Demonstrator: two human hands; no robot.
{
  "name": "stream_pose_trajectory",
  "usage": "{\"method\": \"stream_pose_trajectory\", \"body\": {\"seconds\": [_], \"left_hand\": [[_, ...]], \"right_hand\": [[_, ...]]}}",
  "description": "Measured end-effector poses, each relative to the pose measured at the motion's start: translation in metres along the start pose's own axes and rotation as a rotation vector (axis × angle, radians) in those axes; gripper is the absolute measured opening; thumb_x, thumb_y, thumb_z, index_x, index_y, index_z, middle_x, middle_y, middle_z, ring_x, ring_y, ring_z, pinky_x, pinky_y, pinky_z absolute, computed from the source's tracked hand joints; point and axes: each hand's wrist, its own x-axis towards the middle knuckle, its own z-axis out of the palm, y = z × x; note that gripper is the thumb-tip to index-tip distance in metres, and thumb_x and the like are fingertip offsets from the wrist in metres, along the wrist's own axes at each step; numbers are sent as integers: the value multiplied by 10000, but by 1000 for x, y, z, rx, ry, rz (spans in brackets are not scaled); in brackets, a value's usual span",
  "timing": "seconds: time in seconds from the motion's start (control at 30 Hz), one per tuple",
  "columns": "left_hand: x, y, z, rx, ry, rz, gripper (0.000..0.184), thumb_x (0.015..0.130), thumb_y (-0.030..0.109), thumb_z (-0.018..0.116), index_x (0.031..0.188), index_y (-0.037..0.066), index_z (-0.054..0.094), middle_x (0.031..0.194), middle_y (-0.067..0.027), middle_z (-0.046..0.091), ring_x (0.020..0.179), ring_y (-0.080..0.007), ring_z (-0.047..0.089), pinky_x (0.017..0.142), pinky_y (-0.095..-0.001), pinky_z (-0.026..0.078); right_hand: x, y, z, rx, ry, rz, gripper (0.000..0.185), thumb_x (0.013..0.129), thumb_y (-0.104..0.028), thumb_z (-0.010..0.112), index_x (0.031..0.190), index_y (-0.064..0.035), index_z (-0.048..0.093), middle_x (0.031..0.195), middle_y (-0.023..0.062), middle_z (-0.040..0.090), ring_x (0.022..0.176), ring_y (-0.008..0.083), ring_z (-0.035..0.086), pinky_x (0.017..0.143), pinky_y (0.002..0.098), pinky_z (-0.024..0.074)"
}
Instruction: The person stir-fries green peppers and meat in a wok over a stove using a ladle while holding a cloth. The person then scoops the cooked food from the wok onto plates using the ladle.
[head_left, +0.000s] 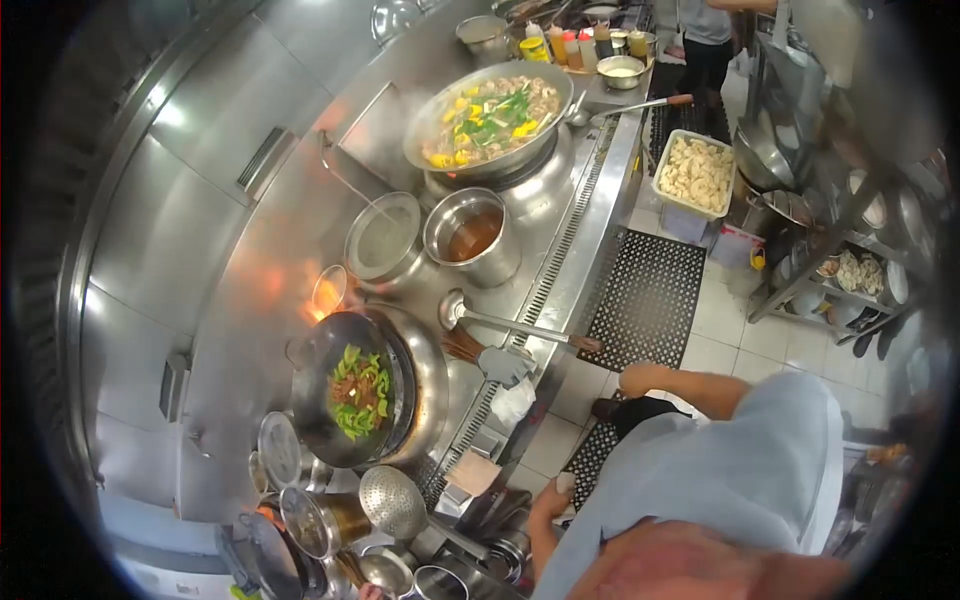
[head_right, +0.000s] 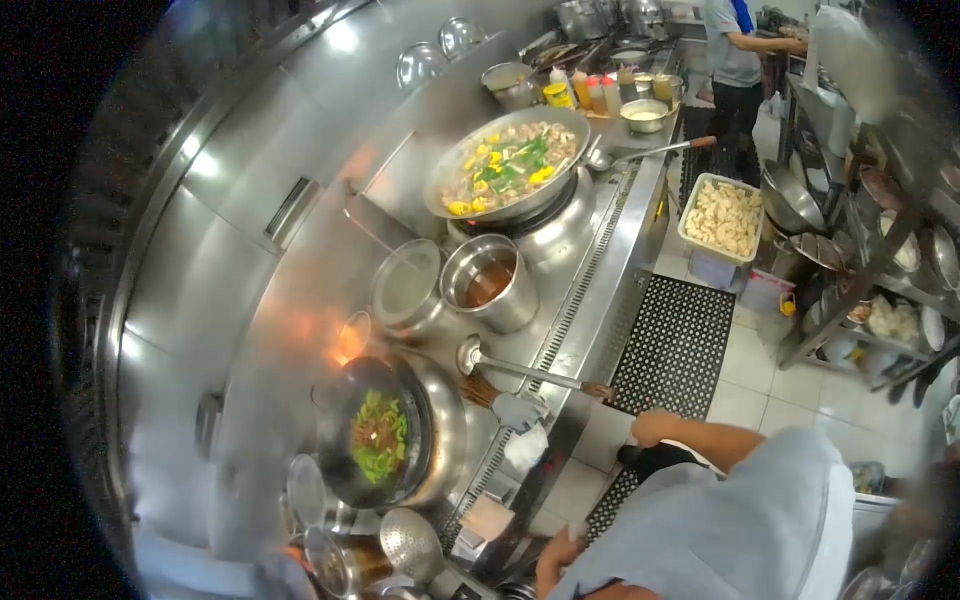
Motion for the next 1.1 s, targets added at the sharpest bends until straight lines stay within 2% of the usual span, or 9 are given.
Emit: {"method": "stream_pose_trajectory", "body": {"seconds": [0.03, 0.1, 0.17, 0.23, 0.47, 0.6, 0.7, 1.0, 1.1], "left_hand": [[-14, 23, -3, -71, 26, 13, 680, 803, 381, 588, 1364, 32, 424, 1242, -243, 566, 1165, -364, 543, 966, -408, 421], [-57, 34, 5, -354, 16, -110, 598, 794, 317, 617, 1297, 18, 494, 1187, -218, 603, 1116, -335, 574, 947, -393, 430], [-60, 34, 21, -682, 9, -144, 497, 783, 246, 631, 1206, -3, 554, 1108, -203, 628, 1048, -324, 593, 915, -385, 440], [-58, 21, 49, -823, -22, -172, 495, 786, 244, 630, 1206, -3, 547, 1106, -203, 627, 1044, -324, 593, 913, -386, 440], [-38, 11, 76, -731, -74, -242, 489, 797, 238, 629, 1208, -5, 523, 1099, -203, 623, 1032, -324, 590, 903, -390, 438], [1, 48, 60, -652, -67, -245, 487, 803, 235, 628, 1209, -6, 509, 1096, -203, 620, 1024, -324, 589, 898, -392, 437], [45, 95, 55, -620, -49, -257, 485, 807, 232, 627, 1210, -6, 498, 1093, -204, 619, 1019, -324, 588, 894, -394, 436], [135, 270, 29, -574, 29, -480, 481, 821, 225, 624, 1212, -9, 466, 1084, -204, 613, 1003, -324, 585, 882, -398, 434], [155, 311, 10, -559, 54, -520, 480, 826, 222, 624, 1212, -9, 456, 1081, -204, 611, 998, -324, 585, 878, -400, 433]], "right_hand": [[-9, 6, 2, -15, -8, 17, 336, 821, -284, 610, 1061, -57, 674, 928, 141, 692, 915, 284, 662, 782, 397, 519], [-40, -8, 35, 966, 337, 64, 286, 796, -236, 620, 1015, -67, 693, 951, 162, 691, 916, 298, 664, 774, 410, 524], [-34, 1, 67, 570, 507, 115, 287, 797, -205, 597, 1037, -78, 687, 985, 176, 682, 916, 320, 656, 792, 411, 522], [-28, 13, 70, 400, 173, 86, 350, 786, -162, 568, 1120, -104, 653, 1000, 187, 672, 935, 352, 641, 822, 421, 514], [-47, 88, 50, 700, 719, 369, 266, 800, -188, 539, 974, -69, 701, 979, 183, 670, 898, 371, 637, 834, 416, 507], [-19, 171, 61, 805, 657, 519, 289, 838, -264, 559, 968, -46, 697, 960, 194, 671, 905, 371, 636, 829, 426, 502], [26, 251, 28, 866, 666, 574, 297, 860, -215, 568, 1032, 8, 665, 948, 184, 682, 887, 305, 659, 812, 393, 510], [259, 550, -189, 973, 1261, 632, 524, 974, -431, 338, 1050, 4, 621, 1015, 281, 616, 1003, 438, 566, 871, 494, 436], [327, 617, -211, 964, 969, 649, 578, 969, -476, 328, 1035, 14, 627, 1008, 267, 631, 989, 420, 582, 838, 498, 453]]}}
